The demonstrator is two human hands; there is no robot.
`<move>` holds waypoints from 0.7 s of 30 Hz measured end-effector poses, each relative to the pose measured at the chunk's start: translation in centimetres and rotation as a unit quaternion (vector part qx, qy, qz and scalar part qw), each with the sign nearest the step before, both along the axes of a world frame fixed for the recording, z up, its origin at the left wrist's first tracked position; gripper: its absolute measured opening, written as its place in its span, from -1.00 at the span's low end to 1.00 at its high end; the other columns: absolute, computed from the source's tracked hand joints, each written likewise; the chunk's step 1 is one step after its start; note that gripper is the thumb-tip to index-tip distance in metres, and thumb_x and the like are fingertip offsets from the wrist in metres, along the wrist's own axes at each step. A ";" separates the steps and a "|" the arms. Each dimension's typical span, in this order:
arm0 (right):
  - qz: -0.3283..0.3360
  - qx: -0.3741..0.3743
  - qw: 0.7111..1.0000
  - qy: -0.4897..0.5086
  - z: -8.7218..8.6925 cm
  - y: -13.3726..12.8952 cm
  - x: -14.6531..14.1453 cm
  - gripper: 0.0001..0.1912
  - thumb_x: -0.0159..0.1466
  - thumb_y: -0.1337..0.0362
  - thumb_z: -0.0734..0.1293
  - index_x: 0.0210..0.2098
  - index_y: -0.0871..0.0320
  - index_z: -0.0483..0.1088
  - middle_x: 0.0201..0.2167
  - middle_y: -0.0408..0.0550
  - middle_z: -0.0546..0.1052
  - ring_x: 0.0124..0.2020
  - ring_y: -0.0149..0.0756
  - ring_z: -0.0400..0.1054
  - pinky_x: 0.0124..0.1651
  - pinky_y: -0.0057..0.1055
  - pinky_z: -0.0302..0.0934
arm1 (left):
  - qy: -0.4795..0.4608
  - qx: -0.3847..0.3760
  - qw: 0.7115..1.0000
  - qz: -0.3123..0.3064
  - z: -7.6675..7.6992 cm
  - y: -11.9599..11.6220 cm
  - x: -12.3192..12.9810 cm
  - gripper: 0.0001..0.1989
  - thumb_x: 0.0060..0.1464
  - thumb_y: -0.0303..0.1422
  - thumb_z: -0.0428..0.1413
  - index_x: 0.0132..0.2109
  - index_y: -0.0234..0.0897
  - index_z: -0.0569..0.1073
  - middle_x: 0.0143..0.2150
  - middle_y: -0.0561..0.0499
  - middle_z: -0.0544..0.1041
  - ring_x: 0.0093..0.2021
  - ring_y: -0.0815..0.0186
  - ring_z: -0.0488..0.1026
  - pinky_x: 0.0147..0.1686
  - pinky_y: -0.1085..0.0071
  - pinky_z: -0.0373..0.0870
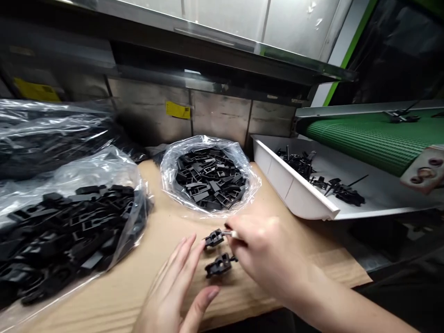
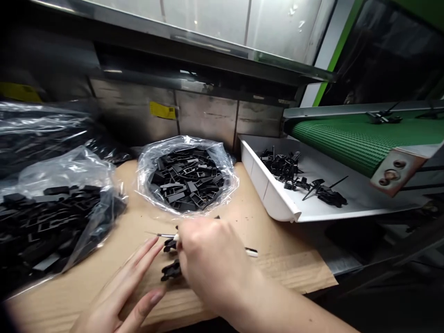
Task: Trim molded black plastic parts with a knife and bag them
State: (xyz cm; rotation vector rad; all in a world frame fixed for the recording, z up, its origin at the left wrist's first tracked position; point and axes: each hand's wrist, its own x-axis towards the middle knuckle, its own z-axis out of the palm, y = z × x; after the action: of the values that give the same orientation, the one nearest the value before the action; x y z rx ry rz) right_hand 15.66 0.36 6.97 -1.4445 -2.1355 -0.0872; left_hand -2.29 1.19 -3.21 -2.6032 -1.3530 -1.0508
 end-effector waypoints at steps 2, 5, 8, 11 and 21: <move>0.008 -0.033 0.999 -0.003 -1.7 0.3 -1.8 -0.83 0.03 0.55 0.18 -0.53 0.25 0.35 -0.58 0.00 0.44 -0.58 -0.31 0.27 -0.55 -0.42 -0.01 | 0.022 0.013 0.999 0.021 0.3 -0.1 -0.4 -0.42 0.11 -0.22 -0.08 0.23 -0.17 -0.07 0.20 -0.10 0.20 0.14 0.10 0.19 -0.02 0.18 0.29; 0.039 -0.087 0.995 0.012 -2.5 0.5 -3.1 -0.81 0.04 0.56 0.16 -0.46 0.26 0.36 -0.50 0.05 0.46 -0.48 -0.24 0.31 -0.48 -0.39 0.05 | 0.086 0.012 0.996 -0.014 0.8 -0.1 -0.5 -0.54 0.11 -0.27 -0.08 0.15 -0.25 0.16 0.13 -0.16 0.31 0.08 0.09 0.28 -0.07 0.18 0.34; 0.039 -0.166 0.982 0.078 -1.8 1.1 -2.0 -0.88 0.09 0.51 0.21 -0.47 0.23 0.34 -0.53 -0.08 0.44 -0.48 -0.35 0.31 -0.44 -0.42 0.13 | 0.146 0.019 0.989 -0.029 1.3 0.0 -0.1 -0.63 0.12 -0.31 -0.12 0.05 -0.30 0.30 0.06 -0.17 0.39 0.01 0.08 0.35 -0.11 0.09 0.36; 0.003 -0.274 0.943 0.188 -1.1 2.5 1.5 -0.78 0.26 0.26 0.16 -0.42 0.25 0.31 -0.60 -0.25 0.36 -0.65 -0.56 0.23 -0.57 -0.54 0.17 | 0.159 0.025 0.987 -0.026 1.4 -0.1 0.1 -0.64 0.14 -0.31 -0.12 0.07 -0.27 0.29 0.09 -0.10 0.35 0.06 0.15 0.31 -0.04 0.11 0.30; -0.015 -0.393 0.834 0.387 -4.2 1.5 5.9 -0.79 0.25 0.21 0.18 -0.35 0.26 0.29 -0.50 -0.20 0.41 -0.72 -0.65 0.17 -0.73 -0.66 0.02 | 0.188 0.077 0.979 -0.025 0.9 0.2 0.0 -0.61 0.15 -0.27 -0.14 0.08 -0.32 0.25 0.08 -0.10 0.36 0.03 0.10 0.34 -0.14 0.04 0.39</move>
State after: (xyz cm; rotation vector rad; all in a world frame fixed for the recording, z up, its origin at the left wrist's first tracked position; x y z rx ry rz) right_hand 21.54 1.90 2.72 -1.5259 -1.4692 1.2808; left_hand -2.29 1.37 -2.30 -2.5595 -1.0792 -0.5928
